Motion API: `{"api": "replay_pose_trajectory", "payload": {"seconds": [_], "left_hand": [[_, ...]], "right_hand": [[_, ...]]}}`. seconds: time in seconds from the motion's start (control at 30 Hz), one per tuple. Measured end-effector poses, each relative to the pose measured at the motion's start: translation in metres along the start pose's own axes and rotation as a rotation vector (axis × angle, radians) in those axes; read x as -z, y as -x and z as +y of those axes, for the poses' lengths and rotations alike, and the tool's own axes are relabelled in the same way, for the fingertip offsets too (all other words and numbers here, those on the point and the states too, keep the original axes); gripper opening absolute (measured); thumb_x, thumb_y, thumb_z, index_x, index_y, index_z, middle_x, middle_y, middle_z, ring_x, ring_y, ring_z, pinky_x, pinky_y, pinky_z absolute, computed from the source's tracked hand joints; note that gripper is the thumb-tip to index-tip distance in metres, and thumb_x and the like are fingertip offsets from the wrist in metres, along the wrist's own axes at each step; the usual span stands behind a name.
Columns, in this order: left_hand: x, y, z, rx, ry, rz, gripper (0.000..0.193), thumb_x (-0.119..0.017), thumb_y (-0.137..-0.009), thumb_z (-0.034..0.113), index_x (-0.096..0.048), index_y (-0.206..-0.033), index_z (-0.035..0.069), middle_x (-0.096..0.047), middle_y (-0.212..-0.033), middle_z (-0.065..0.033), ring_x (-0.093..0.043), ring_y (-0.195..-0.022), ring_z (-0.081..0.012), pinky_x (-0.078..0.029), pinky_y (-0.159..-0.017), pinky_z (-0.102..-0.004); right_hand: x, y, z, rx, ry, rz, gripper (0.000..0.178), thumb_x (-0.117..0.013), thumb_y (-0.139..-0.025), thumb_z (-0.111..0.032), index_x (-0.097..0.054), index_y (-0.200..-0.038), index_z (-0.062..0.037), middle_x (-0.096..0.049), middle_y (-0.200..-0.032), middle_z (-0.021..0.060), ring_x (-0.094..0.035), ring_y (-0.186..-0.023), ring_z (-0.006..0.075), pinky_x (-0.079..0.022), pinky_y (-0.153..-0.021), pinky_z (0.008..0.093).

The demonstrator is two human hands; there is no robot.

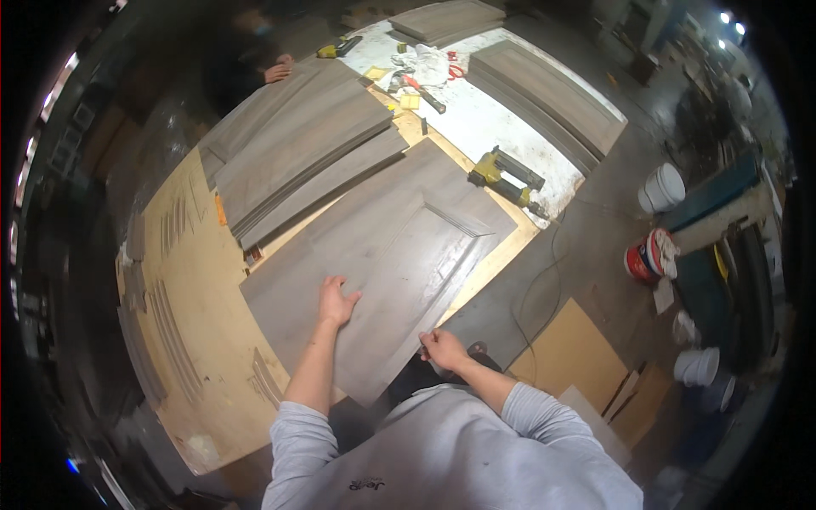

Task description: The person assembles wooden cabinet panels by fitting frame pieces onto the boards by hand, tapping the joints with a hammer, and fastening them with a pneumatic nail gun.

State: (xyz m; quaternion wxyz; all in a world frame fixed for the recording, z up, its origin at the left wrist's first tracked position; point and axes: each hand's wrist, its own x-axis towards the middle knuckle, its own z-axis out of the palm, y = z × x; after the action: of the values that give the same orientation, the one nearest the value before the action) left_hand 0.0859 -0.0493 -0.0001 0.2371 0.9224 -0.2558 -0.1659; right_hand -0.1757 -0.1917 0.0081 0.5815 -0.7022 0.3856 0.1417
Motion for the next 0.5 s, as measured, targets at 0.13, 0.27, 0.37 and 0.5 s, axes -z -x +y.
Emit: {"api": "replay_pose_trajectory", "payload": {"seconds": [0.13, 0.27, 0.37, 0.5], "left_hand": [[-0.01, -0.032, -0.008, -0.138, 0.01, -0.032, 0.053, -0.085, -0.079, 0.021, -0.063, -0.121, -0.002, -0.061, -0.125, -0.0212, -0.056, -0.12, -0.0403, -0.046, -0.105, -0.0454], [0.0, -0.065, -0.014, -0.304, -0.056, -0.111, 0.052, -0.084, -0.078, 0.02, -0.063, -0.12, -0.002, -0.061, -0.122, -0.0209, -0.057, -0.118, -0.0392, -0.047, -0.103, -0.0452], [0.017, -0.066, -0.005, -0.324, -0.055, -0.209, 0.049, -0.084, -0.079, 0.021, -0.063, -0.118, -0.002, -0.062, -0.118, -0.0205, -0.059, -0.113, -0.0382, -0.049, -0.098, -0.0448], [0.032, -0.062, 0.029, -0.156, -0.106, -0.38, 0.047, -0.081, -0.083, 0.024, -0.064, -0.118, -0.003, -0.063, -0.115, -0.0201, -0.062, -0.108, -0.0372, -0.051, -0.095, -0.0436]], "right_hand": [[-0.025, 0.005, 0.002, -0.077, -0.156, -0.016, 0.05, -0.051, -0.103, -0.046, -0.065, -0.088, -0.0001, -0.074, -0.082, 0.0105, -0.073, -0.073, 0.0205, -0.055, -0.076, 0.0381], [-0.047, -0.008, 0.009, -0.046, -0.182, -0.059, 0.051, -0.048, -0.102, -0.047, -0.068, -0.095, -0.0008, -0.075, -0.086, 0.013, -0.074, -0.077, 0.0265, -0.055, -0.08, 0.0428], [-0.033, -0.009, 0.02, -0.036, -0.217, 0.014, 0.05, -0.049, -0.099, -0.049, -0.07, -0.091, -0.0043, -0.075, -0.089, 0.0143, -0.073, -0.084, 0.032, -0.055, -0.083, 0.046], [0.017, -0.013, 0.043, -0.07, -0.303, 0.367, 0.046, -0.057, -0.097, -0.048, -0.069, -0.088, -0.0042, -0.072, -0.085, 0.0181, -0.071, -0.083, 0.0373, -0.053, -0.076, 0.0482]]}}
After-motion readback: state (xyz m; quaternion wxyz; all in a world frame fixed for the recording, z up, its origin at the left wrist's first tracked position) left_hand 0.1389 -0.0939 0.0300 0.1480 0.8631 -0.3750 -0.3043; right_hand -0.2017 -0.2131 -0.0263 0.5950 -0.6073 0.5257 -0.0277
